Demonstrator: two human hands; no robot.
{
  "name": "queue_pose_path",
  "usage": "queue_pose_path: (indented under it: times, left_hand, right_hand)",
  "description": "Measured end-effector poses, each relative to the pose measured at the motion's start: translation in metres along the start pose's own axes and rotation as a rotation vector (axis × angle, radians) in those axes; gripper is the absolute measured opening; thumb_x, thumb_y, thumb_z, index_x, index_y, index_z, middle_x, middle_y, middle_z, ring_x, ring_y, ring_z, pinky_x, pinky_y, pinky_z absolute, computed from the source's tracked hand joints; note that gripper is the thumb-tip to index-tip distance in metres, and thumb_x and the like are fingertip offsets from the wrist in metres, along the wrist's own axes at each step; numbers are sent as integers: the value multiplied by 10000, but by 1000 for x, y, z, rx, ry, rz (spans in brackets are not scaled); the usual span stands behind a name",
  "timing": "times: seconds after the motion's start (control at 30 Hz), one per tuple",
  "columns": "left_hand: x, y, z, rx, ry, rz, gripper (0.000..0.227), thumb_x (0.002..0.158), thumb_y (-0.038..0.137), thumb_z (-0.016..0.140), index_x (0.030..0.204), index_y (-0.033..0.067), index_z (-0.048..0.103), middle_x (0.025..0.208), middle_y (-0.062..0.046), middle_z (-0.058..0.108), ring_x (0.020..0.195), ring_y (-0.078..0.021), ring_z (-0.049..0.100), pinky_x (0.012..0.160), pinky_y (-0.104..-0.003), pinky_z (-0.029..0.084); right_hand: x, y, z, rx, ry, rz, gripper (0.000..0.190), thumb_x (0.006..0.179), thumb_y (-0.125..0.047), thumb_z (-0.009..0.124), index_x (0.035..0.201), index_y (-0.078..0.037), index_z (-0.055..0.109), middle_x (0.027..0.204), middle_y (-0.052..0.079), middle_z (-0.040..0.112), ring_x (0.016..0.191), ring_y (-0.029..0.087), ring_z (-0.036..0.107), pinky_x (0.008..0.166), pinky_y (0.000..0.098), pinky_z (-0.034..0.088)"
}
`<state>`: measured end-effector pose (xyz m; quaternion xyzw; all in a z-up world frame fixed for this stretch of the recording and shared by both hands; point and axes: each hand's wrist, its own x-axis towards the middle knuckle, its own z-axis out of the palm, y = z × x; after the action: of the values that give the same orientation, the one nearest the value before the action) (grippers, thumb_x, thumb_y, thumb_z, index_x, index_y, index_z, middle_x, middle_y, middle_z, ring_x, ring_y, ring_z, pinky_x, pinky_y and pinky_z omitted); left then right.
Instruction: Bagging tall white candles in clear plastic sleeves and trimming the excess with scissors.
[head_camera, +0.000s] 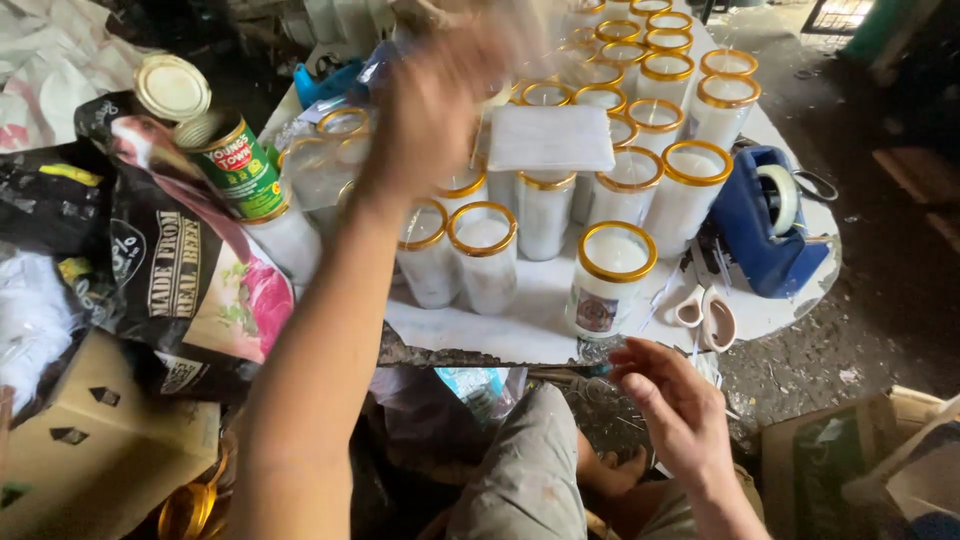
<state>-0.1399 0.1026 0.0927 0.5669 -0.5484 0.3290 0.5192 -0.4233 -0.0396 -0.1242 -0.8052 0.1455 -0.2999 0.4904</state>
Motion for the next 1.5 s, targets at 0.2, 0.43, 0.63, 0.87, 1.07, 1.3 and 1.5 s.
queue_pose_path:
  times: [0.2,0.43,0.63,0.87,1.07,1.3,1.5]
  left_hand:
    - [-176,112,37,-609,-654,135,239,988,-102,504,1013,52,686,945,-56,658,940,-290,648,937,-433,503]
    - [-264,130,43,-404,-604,-59,88,952,184,657,950,96,644,906,-46,651,899,-266,640,904,-423,500]
    - [-325,107,62,-525,-35,-1033,592,879,539,744,1241,84,636,1083,-79,682,994,-184,622,924,-387,527]
    - [-257,106,85,-487,-236,-1033,133,1006,182,658,956,129,770,758,-39,783,747,-129,760,734,-280,614]
    - [-241,107,80,-307,-211,-1039,80,919,115,722,953,122,793,759,-69,782,761,-102,686,758,-344,597]
    - [-243,99,76,-263,-211,-1046,103,965,123,690,976,83,784,650,-59,693,619,-116,607,641,-309,562]
    - [-229,90,66,-229,-172,-994,91,957,81,674,951,65,763,651,-86,712,620,-122,619,592,-305,547]
  right_hand:
    - [16,38,21,1488,-473,32,1016,946,-706,555,1506,119,361,1427,384,516,1280,458,573,1011,582,495]
    - [1,47,43,707,-127,385,472,805,142,684,1272,102,623,880,230,752,654,294,763,511,398,641]
    - [-13,54,28,650,-81,308,488,766,175,705,1246,95,656,813,259,750,641,324,771,559,421,658]
    - [-14,41,13,521,17,200,452,819,-108,796,1251,-8,705,919,172,769,807,170,731,656,320,626]
    - [2,28,-9,219,163,135,149,805,-12,849,937,-2,781,685,111,753,663,104,680,680,277,589]
    - [94,78,-59,-795,81,199,438,940,-371,764,1245,-73,665,926,114,745,893,414,718,806,569,556]
    - [118,112,-74,-1040,-150,318,435,811,-363,775,1192,-153,757,912,178,765,931,411,749,793,540,605]
